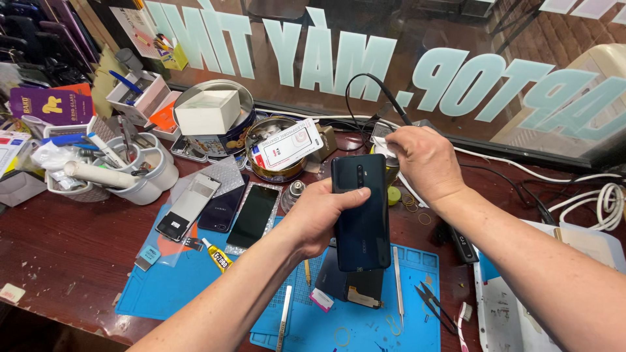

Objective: The person applies adhesive to the internal frame of a disassembled smartphone, then reassembles the back cover. They wipe the exterior with a tissue and secure the device with rubber bands to allow the adhesive to set.

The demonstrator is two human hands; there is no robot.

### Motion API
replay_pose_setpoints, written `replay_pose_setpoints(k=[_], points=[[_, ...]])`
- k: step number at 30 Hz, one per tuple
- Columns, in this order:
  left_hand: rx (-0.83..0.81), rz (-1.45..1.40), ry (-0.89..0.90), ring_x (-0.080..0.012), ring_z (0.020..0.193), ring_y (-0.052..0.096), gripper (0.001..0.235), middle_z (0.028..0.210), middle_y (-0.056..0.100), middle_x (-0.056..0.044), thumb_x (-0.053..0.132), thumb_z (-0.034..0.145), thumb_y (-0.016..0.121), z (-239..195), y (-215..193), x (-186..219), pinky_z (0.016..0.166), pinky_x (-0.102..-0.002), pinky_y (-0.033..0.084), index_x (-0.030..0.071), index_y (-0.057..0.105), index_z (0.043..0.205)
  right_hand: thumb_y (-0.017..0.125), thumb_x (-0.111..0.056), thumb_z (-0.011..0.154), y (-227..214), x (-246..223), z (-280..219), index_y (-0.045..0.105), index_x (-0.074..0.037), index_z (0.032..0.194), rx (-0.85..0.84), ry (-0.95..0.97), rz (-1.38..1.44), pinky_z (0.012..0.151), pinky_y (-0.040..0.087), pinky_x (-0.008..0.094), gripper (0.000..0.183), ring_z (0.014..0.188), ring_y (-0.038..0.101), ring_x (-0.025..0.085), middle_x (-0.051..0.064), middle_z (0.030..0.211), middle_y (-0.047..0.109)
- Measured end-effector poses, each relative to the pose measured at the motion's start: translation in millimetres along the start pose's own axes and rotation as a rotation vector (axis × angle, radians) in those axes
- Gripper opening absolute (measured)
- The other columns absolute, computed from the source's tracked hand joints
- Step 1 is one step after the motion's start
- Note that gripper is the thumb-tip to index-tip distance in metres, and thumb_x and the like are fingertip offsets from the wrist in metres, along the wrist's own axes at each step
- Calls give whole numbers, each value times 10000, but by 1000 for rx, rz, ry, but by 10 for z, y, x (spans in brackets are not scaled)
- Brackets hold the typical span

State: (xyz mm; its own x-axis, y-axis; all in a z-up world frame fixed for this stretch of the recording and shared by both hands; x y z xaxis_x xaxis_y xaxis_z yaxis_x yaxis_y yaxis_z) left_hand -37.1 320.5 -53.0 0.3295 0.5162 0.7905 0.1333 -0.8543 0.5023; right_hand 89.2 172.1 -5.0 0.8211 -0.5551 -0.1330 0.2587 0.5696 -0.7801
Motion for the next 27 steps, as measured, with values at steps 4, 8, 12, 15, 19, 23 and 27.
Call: replay_pose_setpoints(k=[4,8,12,15,19,23,27], points=[[16,-7,20,-187,837,721,220,975,741,-76,110,907,706,-62,6,-61,754,-385,610,51,687,1118,729,-23,852,-23,-42,13,758,-56,950,13,-19,-3,834,562,404,108,903,695,309,85,972,742],[24,39,40,-184,806,723,184,945,753,-78,96,906,709,-87,117,-95,729,-369,604,43,698,1082,752,-82,887,-324,-28,98,789,-60,983,18,185,221,772,564,354,105,854,726,258,100,950,763],[68,142,16,-165,785,709,181,934,753,-66,88,889,718,-138,283,-112,702,-351,589,52,721,1066,736,-136,910,-669,-201,51,792,-69,1025,8,365,587,734,567,275,144,815,732,144,73,917,801],[70,273,30,-162,772,684,189,928,737,-71,80,889,739,-93,563,-127,673,-355,560,29,720,1069,742,-151,872,-851,-462,-144,791,-57,1002,-55,265,603,721,573,263,168,788,746,121,64,894,804],[-13,212,34,-155,795,712,200,938,758,-64,81,891,725,-114,852,-177,699,-334,579,28,718,1083,735,-151,875,-1216,-427,-386,796,-55,989,34,248,504,735,576,272,161,812,765,132,67,916,800],[-65,289,22,-160,790,698,207,937,750,-67,56,900,712,-154,1082,-247,694,-341,568,20,705,1103,726,-165,869,-1370,-264,-596,800,-70,980,-17,436,495,697,572,275,163,761,751,133,57,882,807],[-78,275,18,-162,796,706,218,943,754,-66,39,892,705,-163,1336,-342,710,-344,575,31,703,1109,711,-161,895,-1463,-173,-725,788,-63,985,12,379,498,693,565,253,154,756,736,84,39,856,795]])
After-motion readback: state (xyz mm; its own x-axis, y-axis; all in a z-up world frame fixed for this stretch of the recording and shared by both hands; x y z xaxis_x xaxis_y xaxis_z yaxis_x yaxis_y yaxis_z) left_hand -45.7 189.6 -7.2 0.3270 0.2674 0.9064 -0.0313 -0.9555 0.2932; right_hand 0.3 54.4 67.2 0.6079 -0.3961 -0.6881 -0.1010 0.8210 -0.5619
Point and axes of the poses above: each hand's wrist, its own z-axis towards the middle knuckle, its own y-axis out of the palm, x = y × z, the point moved 4 cm from there along z, towards the middle knuckle
